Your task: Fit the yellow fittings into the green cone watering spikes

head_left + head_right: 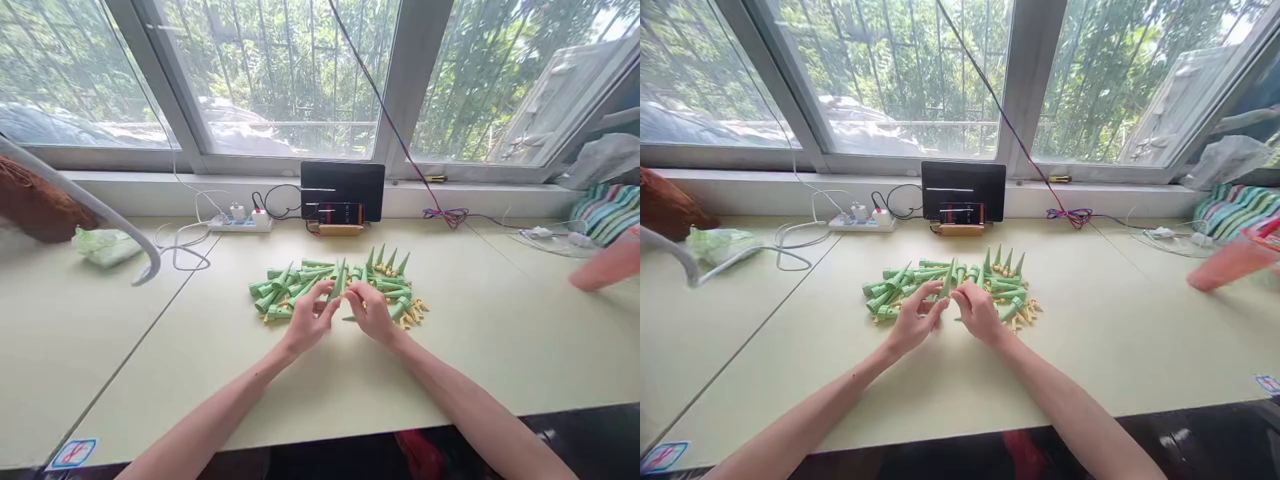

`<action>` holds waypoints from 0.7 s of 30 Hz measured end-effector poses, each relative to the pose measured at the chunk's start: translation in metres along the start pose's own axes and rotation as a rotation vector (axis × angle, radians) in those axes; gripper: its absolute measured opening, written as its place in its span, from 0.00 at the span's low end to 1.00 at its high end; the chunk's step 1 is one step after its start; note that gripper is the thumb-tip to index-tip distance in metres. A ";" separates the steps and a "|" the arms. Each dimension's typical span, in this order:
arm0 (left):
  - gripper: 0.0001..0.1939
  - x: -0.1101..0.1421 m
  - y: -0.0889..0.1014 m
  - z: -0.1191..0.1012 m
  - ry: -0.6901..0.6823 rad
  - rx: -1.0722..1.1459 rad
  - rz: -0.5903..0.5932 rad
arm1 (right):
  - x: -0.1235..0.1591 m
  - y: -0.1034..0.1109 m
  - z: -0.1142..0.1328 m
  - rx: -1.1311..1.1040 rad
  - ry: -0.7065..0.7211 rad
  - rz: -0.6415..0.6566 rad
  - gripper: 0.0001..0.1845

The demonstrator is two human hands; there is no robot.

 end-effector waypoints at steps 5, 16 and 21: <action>0.14 0.002 -0.007 -0.007 -0.123 -0.180 0.007 | 0.003 0.001 -0.006 0.034 -0.042 -0.035 0.20; 0.17 0.000 0.001 -0.006 0.048 -0.007 -0.044 | 0.001 -0.001 -0.006 -0.083 -0.133 0.012 0.10; 0.19 0.000 0.003 -0.005 0.087 0.091 -0.075 | 0.001 -0.002 -0.004 -0.043 -0.086 0.028 0.10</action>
Point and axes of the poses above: each hand's wrist, its own x-axis away from the middle knuckle, its own y-axis out of the back of the hand, z = x × y, the point moved 6 cm from there along -x, towards the middle knuckle, and after that the axes turned 14 degrees about z, right-handed, at the moved point
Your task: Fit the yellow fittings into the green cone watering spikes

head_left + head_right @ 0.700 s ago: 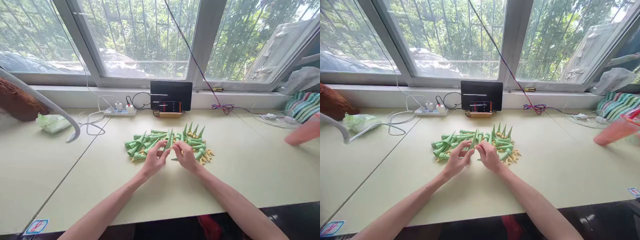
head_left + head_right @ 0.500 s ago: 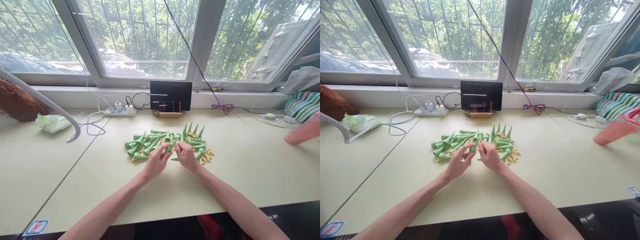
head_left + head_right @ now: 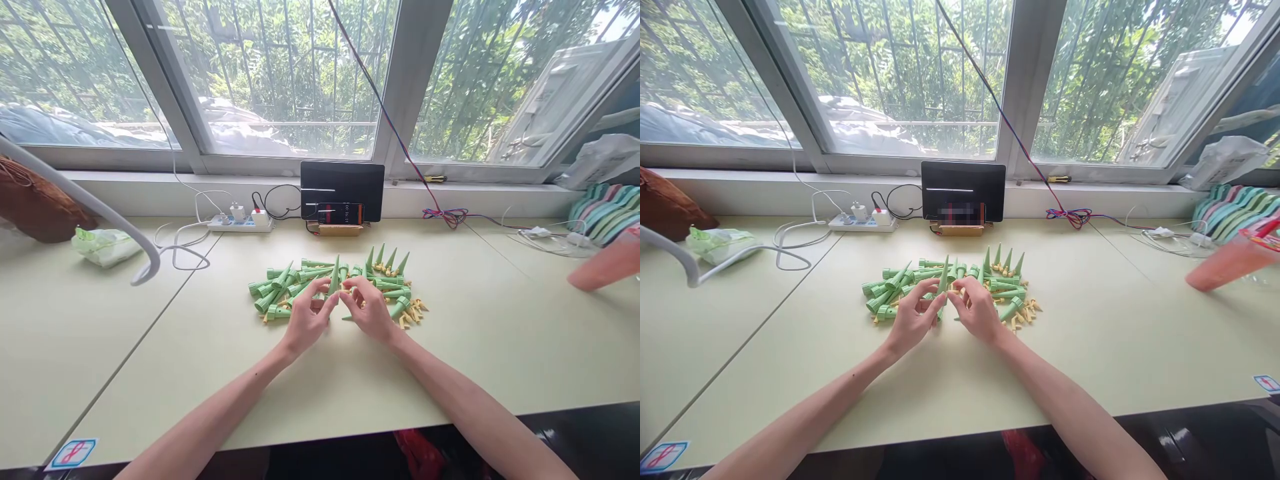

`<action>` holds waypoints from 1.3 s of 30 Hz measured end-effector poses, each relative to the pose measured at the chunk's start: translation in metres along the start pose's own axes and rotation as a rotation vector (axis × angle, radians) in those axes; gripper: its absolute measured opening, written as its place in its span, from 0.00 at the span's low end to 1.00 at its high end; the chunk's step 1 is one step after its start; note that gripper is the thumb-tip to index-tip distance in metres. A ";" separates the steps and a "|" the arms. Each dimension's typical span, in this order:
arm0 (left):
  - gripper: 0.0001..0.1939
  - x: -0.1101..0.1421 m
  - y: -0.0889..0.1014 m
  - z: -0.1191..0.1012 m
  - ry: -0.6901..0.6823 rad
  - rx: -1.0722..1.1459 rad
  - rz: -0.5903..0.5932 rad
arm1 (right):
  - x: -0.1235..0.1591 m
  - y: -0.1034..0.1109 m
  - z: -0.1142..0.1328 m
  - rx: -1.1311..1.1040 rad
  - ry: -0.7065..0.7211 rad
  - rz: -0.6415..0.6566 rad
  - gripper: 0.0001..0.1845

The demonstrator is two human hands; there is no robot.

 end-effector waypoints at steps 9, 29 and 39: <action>0.18 0.001 -0.002 0.001 -0.030 -0.049 0.034 | 0.000 -0.002 -0.003 0.108 0.073 0.051 0.11; 0.19 0.001 0.005 -0.002 0.038 0.081 -0.065 | 0.001 -0.006 0.002 -0.003 0.068 0.067 0.10; 0.19 -0.001 0.003 -0.003 0.027 0.141 -0.030 | 0.002 -0.005 0.002 0.033 0.110 0.047 0.06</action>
Point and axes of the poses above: each hand's wrist, its own x-axis away from the middle knuckle, its own y-axis out of the back of the hand, z = x × y, the point moved 6 cm from there along -x, towards the middle knuckle, and after that the axes turned 14 degrees about z, right-handed, at the moved point
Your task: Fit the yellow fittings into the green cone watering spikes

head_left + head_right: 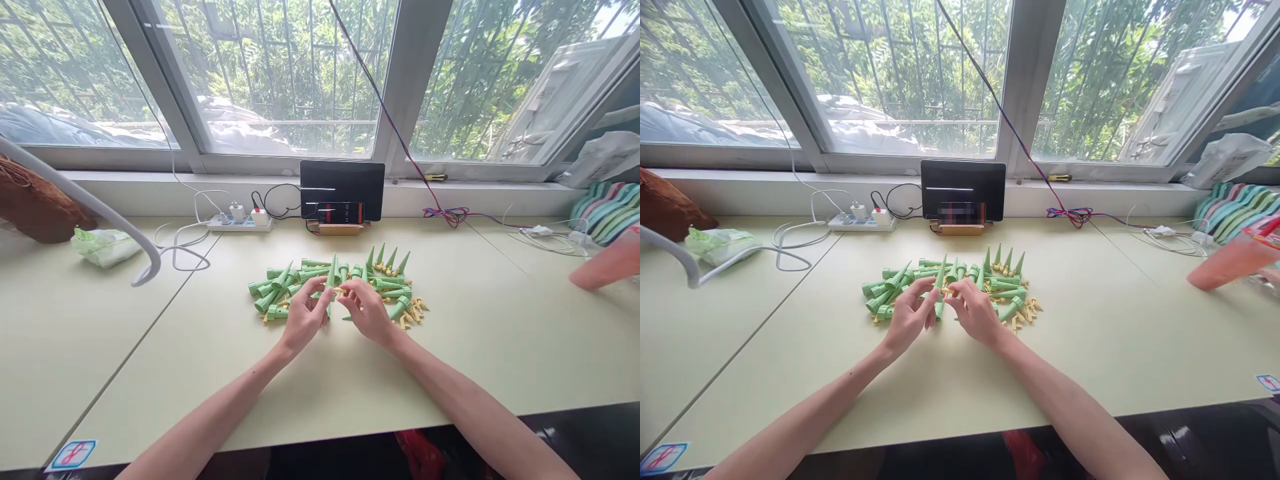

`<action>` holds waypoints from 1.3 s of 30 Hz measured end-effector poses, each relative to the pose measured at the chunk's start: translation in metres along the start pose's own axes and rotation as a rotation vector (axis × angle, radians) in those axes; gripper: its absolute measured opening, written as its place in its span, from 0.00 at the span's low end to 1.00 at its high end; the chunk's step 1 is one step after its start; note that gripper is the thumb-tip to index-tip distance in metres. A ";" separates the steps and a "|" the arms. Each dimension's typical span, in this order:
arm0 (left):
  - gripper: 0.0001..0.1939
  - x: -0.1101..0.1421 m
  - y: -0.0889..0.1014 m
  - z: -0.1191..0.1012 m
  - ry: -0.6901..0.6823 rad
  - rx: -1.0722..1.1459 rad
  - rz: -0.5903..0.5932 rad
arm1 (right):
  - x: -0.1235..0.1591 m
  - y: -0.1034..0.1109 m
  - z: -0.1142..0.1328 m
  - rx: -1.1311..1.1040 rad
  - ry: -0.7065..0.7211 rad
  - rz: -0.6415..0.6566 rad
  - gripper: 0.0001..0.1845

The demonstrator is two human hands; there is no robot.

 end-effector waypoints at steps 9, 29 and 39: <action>0.15 0.006 -0.011 -0.001 -0.176 -0.320 0.108 | 0.002 0.008 0.000 0.076 -0.051 -0.117 0.19; 0.19 0.002 -0.003 0.006 -0.023 -0.085 0.016 | -0.001 0.003 -0.005 0.001 -0.078 -0.025 0.09; 0.15 0.001 -0.006 0.006 -0.082 -0.110 0.082 | -0.001 -0.001 -0.003 0.017 -0.084 0.056 0.20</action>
Point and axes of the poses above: each hand's wrist, its own x-axis away from the middle knuckle, its own y-axis out of the back of the hand, z = x × y, the point moved 6 cm from there along -x, towards the middle knuckle, and after that the axes turned 14 degrees about z, right-handed, at the moved point
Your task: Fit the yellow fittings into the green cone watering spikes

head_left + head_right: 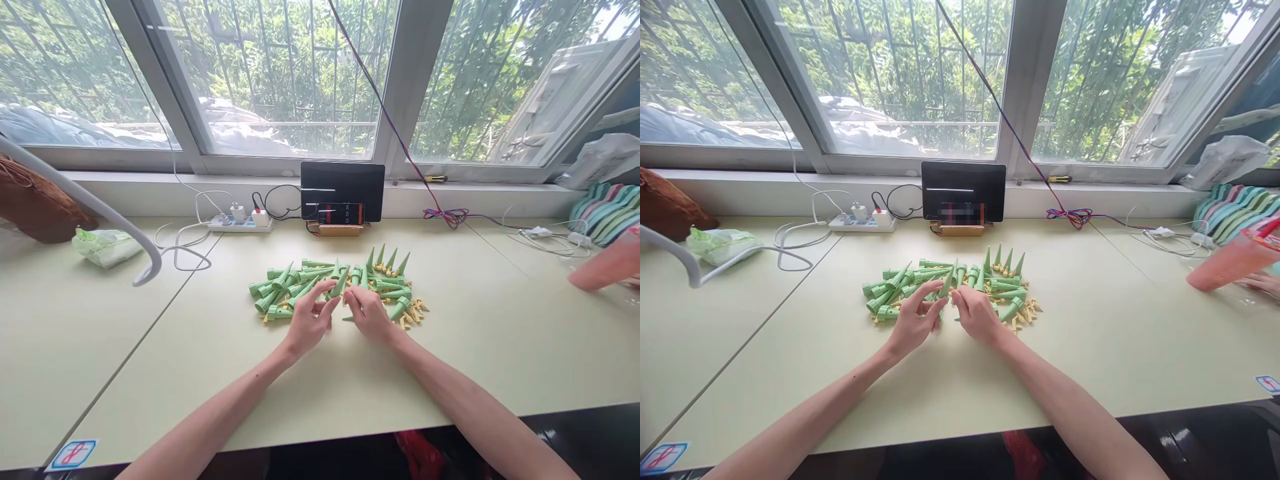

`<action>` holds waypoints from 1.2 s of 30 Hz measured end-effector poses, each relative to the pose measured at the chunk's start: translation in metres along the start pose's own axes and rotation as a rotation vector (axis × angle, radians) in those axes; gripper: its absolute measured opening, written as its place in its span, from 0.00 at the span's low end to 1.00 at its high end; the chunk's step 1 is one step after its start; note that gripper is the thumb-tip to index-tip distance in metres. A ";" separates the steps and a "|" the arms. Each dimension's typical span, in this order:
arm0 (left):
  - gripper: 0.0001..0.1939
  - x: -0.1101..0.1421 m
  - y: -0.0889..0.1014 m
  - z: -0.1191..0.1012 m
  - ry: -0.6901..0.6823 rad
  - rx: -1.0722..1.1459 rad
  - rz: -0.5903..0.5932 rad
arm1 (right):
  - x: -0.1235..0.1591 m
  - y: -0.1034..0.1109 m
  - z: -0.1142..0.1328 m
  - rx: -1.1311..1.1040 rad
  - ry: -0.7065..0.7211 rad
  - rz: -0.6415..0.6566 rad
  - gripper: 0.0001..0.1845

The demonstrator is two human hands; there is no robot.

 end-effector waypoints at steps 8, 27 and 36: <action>0.19 0.000 0.002 0.000 0.072 0.053 -0.053 | -0.001 0.001 -0.001 -0.055 -0.018 -0.035 0.13; 0.15 -0.001 -0.003 -0.004 -0.048 -0.025 0.035 | 0.002 0.006 0.000 0.018 0.023 -0.148 0.19; 0.14 0.000 -0.002 -0.009 -0.060 -0.140 0.001 | 0.000 0.004 -0.005 -0.046 -0.051 -0.115 0.19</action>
Point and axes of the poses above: each hand's wrist, its own x-axis away from the middle knuckle, its own y-axis out of the back of the hand, z = x × y, the point moved 6 cm from there along -x, towards the middle knuckle, and after that the axes turned 14 degrees about z, right-handed, at the moved point
